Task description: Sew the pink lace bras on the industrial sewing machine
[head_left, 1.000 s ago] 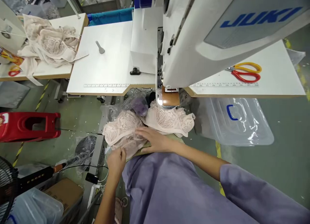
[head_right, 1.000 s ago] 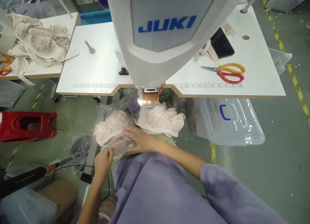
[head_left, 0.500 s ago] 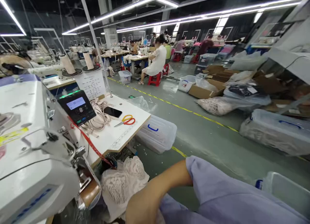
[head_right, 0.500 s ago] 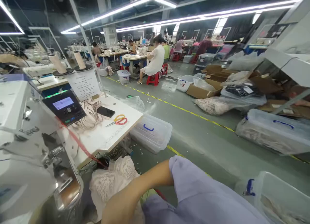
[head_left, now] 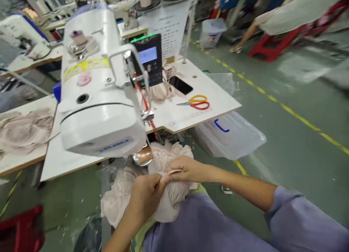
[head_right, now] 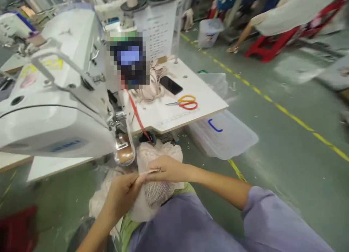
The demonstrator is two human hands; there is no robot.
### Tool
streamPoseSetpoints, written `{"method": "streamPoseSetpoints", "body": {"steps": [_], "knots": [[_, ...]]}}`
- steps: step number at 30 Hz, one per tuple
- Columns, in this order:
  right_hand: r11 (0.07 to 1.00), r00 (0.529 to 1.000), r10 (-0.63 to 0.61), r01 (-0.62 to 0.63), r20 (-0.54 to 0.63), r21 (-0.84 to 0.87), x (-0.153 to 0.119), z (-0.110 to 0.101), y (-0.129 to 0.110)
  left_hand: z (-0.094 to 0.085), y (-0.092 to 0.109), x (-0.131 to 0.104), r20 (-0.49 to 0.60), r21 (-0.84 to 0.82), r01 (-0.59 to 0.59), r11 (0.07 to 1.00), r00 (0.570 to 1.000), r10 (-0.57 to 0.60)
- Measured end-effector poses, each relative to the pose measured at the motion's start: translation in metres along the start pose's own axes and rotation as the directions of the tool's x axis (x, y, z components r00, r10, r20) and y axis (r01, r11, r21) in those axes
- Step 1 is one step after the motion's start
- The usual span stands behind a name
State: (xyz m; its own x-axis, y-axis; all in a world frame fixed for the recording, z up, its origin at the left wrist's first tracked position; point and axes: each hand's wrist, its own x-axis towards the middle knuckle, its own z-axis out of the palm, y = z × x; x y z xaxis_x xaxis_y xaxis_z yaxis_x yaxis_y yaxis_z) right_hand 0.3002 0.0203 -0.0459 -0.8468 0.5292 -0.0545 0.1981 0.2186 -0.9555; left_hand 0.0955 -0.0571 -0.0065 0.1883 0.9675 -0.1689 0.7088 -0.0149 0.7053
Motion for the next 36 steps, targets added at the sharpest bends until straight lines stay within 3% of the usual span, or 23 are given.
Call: {"method": "streamPoseSetpoints", "body": {"steps": [2, 5, 8, 11, 16, 21, 24, 26, 29, 32, 34, 36], "knots": [[1.0, 0.992, 0.019, -0.019, -0.126, -0.003, 0.015, 0.002, -0.001, -0.018, -0.006, 0.007, -0.131, -0.036, 0.106, 0.994, 0.985, -0.11], [0.997, 0.97, 0.043, -0.058, -0.241, -0.056, 0.039, -0.003, -0.007, -0.041, -0.013, 0.014, -0.211, -0.187, 0.232, 0.955, 0.94, -0.269], [0.997, 0.961, 0.06, -0.073, -0.269, -0.04, 0.058, -0.012, -0.011, -0.052, -0.017, 0.022, -0.294, -0.254, 0.276, 0.927, 0.891, -0.346], [0.996, 0.962, 0.084, -0.087, -0.261, 0.002, 0.069, -0.018, -0.008, -0.053, -0.018, 0.029, -0.368, -0.216, 0.281, 0.935, 0.864, -0.344], [0.995, 0.964, 0.103, -0.098, -0.245, 0.033, 0.073, -0.024, -0.004, -0.053, -0.021, 0.035, -0.42, -0.173, 0.301, 0.938, 0.839, -0.346], [0.994, 0.968, 0.099, -0.084, -0.233, 0.071, 0.075, -0.029, -0.006, -0.055, -0.022, 0.038, -0.361, -0.159, 0.344, 0.926, 0.852, -0.378], [0.984, 0.964, 0.131, -0.097, -0.233, 0.15, 0.073, -0.026, 0.005, -0.056, -0.018, 0.036, -0.356, -0.173, 0.366, 0.915, 0.843, -0.404], [0.962, 0.975, 0.141, -0.094, -0.172, 0.257, 0.068, -0.02, 0.023, -0.058, -0.016, 0.033, -0.36, -0.179, 0.374, 0.91, 0.836, -0.415], [0.919, 0.995, 0.074, -0.093, 0.064, 0.383, 0.055, -0.004, 0.057, -0.06, -0.019, 0.027, -0.356, -0.178, 0.39, 0.903, 0.83, -0.429], [0.893, 0.952, 0.049, -0.177, 0.302, 0.414, 0.038, 0.014, 0.086, -0.061, -0.027, 0.023, -0.359, -0.173, 0.396, 0.902, 0.827, -0.432], [0.847, 0.942, 0.072, -0.232, 0.328, 0.479, 0.026, 0.023, 0.097, -0.061, -0.031, 0.022, -0.362, -0.162, 0.396, 0.904, 0.828, -0.428], [0.78, 0.96, 0.109, -0.244, 0.258, 0.576, 0.015, 0.028, 0.101, -0.061, -0.032, 0.021, -0.358, -0.148, 0.396, 0.906, 0.833, -0.422]]}}
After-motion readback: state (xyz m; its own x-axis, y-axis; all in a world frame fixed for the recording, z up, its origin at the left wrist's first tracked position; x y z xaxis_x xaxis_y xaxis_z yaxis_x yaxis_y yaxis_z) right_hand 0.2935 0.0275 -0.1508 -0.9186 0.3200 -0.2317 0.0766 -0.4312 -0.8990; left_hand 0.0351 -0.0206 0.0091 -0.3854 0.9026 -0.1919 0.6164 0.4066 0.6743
